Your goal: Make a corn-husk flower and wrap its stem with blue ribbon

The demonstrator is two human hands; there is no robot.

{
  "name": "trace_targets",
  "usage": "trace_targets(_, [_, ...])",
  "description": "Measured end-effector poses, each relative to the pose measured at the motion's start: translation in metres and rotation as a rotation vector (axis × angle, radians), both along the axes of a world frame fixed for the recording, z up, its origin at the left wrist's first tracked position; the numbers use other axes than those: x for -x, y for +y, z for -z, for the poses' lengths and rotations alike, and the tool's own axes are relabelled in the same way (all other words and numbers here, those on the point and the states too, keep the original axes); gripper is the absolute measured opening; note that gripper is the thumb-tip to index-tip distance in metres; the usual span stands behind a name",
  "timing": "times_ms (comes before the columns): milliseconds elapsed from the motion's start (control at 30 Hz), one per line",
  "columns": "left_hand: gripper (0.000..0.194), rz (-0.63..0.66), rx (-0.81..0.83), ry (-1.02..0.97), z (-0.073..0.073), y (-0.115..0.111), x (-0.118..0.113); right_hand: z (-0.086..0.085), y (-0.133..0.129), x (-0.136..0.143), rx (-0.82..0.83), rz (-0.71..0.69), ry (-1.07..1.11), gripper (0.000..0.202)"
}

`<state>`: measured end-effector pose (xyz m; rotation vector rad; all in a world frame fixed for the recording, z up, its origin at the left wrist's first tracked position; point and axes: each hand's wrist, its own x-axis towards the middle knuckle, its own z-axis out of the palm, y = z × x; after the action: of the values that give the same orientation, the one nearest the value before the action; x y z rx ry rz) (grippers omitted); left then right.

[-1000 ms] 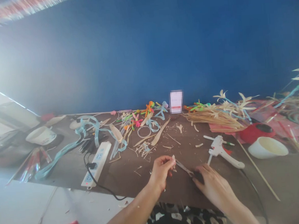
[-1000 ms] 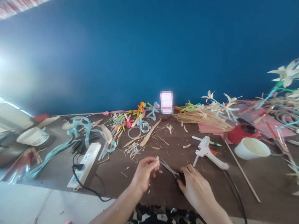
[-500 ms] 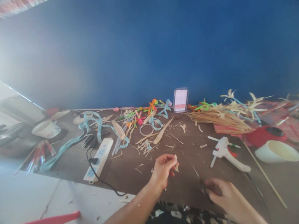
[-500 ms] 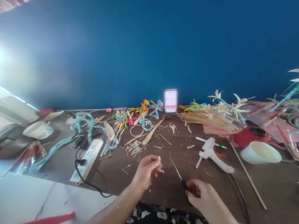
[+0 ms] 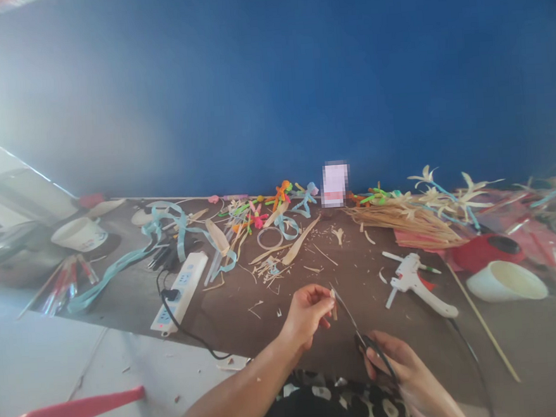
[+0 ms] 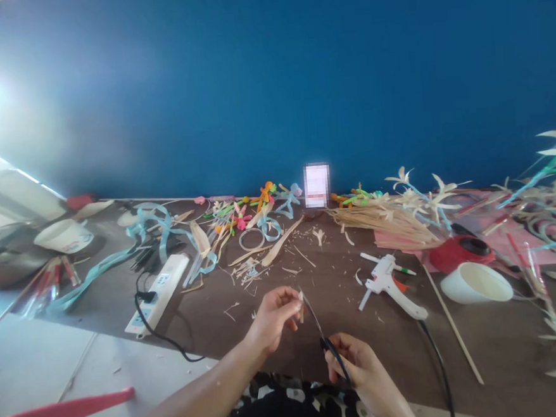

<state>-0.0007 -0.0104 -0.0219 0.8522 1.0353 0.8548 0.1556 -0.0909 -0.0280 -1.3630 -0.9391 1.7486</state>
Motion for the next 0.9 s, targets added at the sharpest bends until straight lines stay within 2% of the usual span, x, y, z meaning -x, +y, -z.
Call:
trace_targets(400, [0.02, -0.011, 0.026, -0.053, 0.0041, -0.0024, -0.0042, 0.0088, -0.0022, 0.0016, 0.031, 0.037, -0.017, 0.031])
trace_targets(900, [0.022, -0.002, 0.056, -0.083, 0.006, -0.0021, -0.0062, 0.0079, -0.0037, 0.0019, 0.057, 0.065, -0.017, 0.032])
